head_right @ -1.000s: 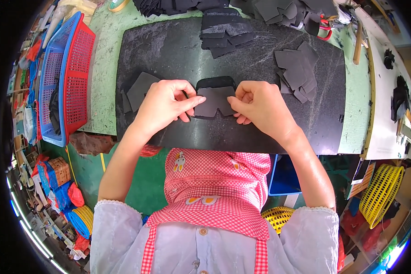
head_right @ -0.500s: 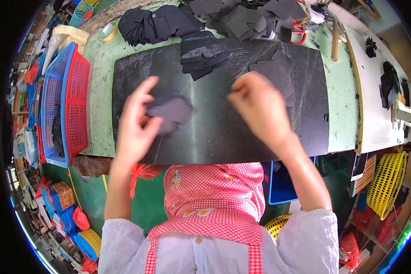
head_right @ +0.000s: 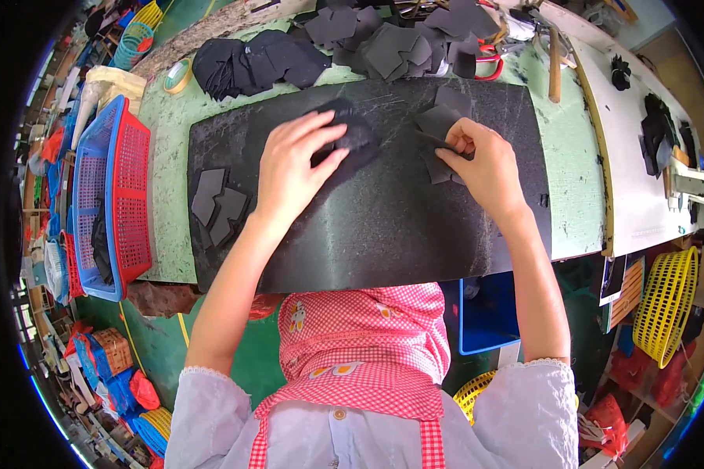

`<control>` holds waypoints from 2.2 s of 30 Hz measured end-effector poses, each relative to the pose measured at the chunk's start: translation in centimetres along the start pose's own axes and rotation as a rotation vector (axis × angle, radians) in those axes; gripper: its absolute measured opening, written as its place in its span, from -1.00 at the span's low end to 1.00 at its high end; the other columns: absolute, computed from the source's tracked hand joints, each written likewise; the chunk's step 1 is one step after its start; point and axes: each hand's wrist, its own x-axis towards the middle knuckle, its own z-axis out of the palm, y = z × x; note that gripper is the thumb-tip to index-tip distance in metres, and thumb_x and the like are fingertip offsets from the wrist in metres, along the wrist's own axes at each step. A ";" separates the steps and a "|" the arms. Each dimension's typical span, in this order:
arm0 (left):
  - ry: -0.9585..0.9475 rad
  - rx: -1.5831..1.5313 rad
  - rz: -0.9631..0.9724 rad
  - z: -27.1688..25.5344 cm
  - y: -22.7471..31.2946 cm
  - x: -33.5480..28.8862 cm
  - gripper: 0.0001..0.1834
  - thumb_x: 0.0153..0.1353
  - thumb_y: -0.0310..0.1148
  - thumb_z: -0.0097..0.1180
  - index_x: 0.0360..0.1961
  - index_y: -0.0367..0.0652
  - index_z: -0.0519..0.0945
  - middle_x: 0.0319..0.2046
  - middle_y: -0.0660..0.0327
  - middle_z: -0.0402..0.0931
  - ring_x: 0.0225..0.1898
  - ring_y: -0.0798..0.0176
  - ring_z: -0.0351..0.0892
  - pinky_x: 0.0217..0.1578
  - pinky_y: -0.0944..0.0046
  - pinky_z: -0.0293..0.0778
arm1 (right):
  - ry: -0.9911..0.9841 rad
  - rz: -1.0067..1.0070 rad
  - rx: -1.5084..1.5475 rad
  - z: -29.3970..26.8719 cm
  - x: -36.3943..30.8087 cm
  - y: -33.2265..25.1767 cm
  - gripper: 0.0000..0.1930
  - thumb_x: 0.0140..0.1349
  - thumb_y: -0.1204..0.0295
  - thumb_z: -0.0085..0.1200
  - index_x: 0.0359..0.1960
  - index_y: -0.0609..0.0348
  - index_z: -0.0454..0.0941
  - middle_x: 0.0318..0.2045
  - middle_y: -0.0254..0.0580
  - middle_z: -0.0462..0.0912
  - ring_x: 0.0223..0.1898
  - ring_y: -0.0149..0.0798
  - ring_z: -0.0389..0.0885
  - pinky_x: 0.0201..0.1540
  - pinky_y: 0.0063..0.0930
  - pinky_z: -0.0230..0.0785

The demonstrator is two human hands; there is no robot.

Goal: Inspecting and sorting various cut fabric components for shoe manufacturing on a workbench.

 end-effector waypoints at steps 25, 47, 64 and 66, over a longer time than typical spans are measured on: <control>0.736 -0.570 -0.469 -7.4 -1.0 -7.6 -0.86 0.29 -0.49 0.33 -0.13 -0.22 0.73 -0.24 0.25 0.67 -0.24 0.29 0.62 -0.15 0.24 0.57 | -0.246 -0.055 0.446 5.2 0.8 -6.2 -0.69 0.35 0.54 0.27 0.11 0.29 0.63 -0.19 -0.38 0.73 -0.15 -0.58 0.61 -0.07 -0.63 0.46; -0.441 -0.941 -0.846 -9.3 3.7 -7.4 -0.76 0.40 -0.31 0.32 -0.33 -0.20 0.56 -0.60 0.33 0.62 -0.63 0.47 0.63 -0.70 0.43 0.27 | -0.650 0.193 0.736 4.6 -5.4 -8.4 -0.80 0.46 0.40 0.21 -0.24 0.34 0.62 -0.41 -0.22 0.74 -0.50 -0.44 0.72 -0.42 -0.67 0.52; -0.603 -0.423 -0.717 -7.7 3.6 -7.3 -0.76 0.24 -0.31 0.44 -0.32 -0.19 0.61 -0.60 0.27 0.59 -0.64 0.39 0.61 -0.60 0.34 0.41 | -0.510 0.075 0.091 5.6 -5.1 -10.4 -0.80 0.30 0.41 0.29 -0.37 0.30 0.59 -0.49 -0.13 0.70 -0.41 -0.16 0.77 -0.29 -0.33 0.64; -0.346 -0.061 -0.315 -7.3 3.8 -7.7 -0.71 0.13 -0.36 0.46 -0.19 -0.11 0.60 -0.41 0.28 0.61 -0.48 0.29 0.61 -0.44 0.27 0.51 | -0.469 -0.031 -0.224 5.5 -5.3 -10.6 -0.81 0.24 0.41 0.33 -0.32 0.27 0.59 -0.43 -0.12 0.70 -0.33 -0.04 0.77 -0.20 -0.22 0.64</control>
